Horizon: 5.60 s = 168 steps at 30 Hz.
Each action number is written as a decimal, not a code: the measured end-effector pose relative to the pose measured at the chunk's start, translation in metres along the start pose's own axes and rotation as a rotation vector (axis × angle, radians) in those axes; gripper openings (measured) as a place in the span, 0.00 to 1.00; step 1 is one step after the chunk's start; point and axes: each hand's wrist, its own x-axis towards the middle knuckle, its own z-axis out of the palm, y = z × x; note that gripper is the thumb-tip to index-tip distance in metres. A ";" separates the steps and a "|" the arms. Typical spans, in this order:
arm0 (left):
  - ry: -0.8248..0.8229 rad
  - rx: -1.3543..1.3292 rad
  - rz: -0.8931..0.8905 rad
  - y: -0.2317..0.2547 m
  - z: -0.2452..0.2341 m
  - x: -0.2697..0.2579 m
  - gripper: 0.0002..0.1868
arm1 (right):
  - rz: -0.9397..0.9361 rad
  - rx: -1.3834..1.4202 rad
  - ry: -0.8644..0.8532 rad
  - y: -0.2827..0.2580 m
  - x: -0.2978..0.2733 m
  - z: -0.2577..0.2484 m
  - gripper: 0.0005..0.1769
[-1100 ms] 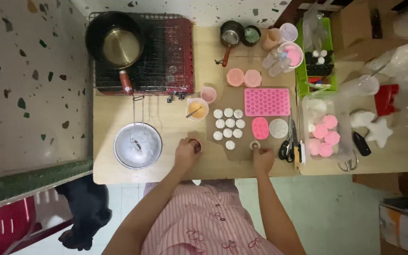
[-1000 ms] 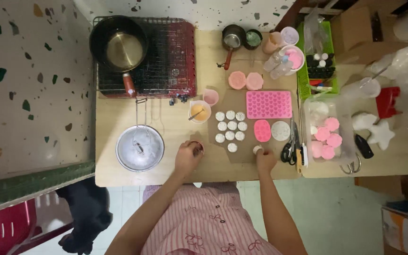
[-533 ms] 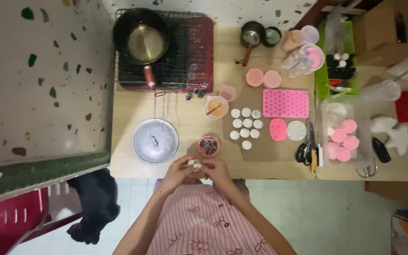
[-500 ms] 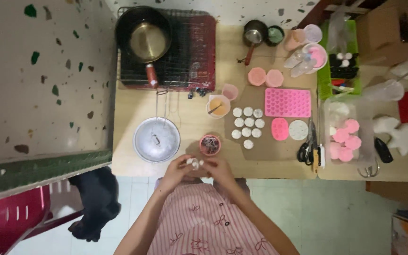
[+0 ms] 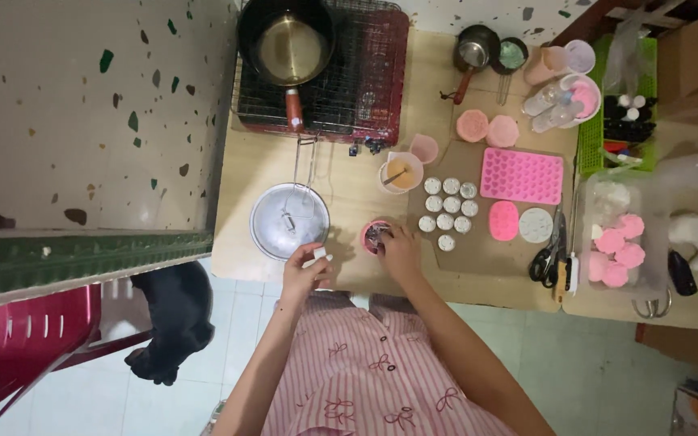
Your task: Preparing and assembling components for candle making, including wicks and small containers.
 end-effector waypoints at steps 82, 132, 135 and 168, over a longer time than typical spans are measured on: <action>-0.632 -0.311 0.414 0.152 0.184 -0.120 0.22 | 0.608 1.177 -0.090 -0.094 -0.024 -0.243 0.11; -1.010 -0.012 0.237 0.182 0.176 -0.136 0.26 | 0.244 1.012 0.522 -0.050 -0.031 -0.297 0.09; -1.010 -0.033 0.227 0.180 0.175 -0.136 0.27 | 0.261 1.067 0.522 -0.050 -0.032 -0.290 0.09; -0.980 -0.061 0.240 0.145 0.163 -0.112 0.22 | 0.118 0.257 0.672 -0.088 -0.024 -0.298 0.12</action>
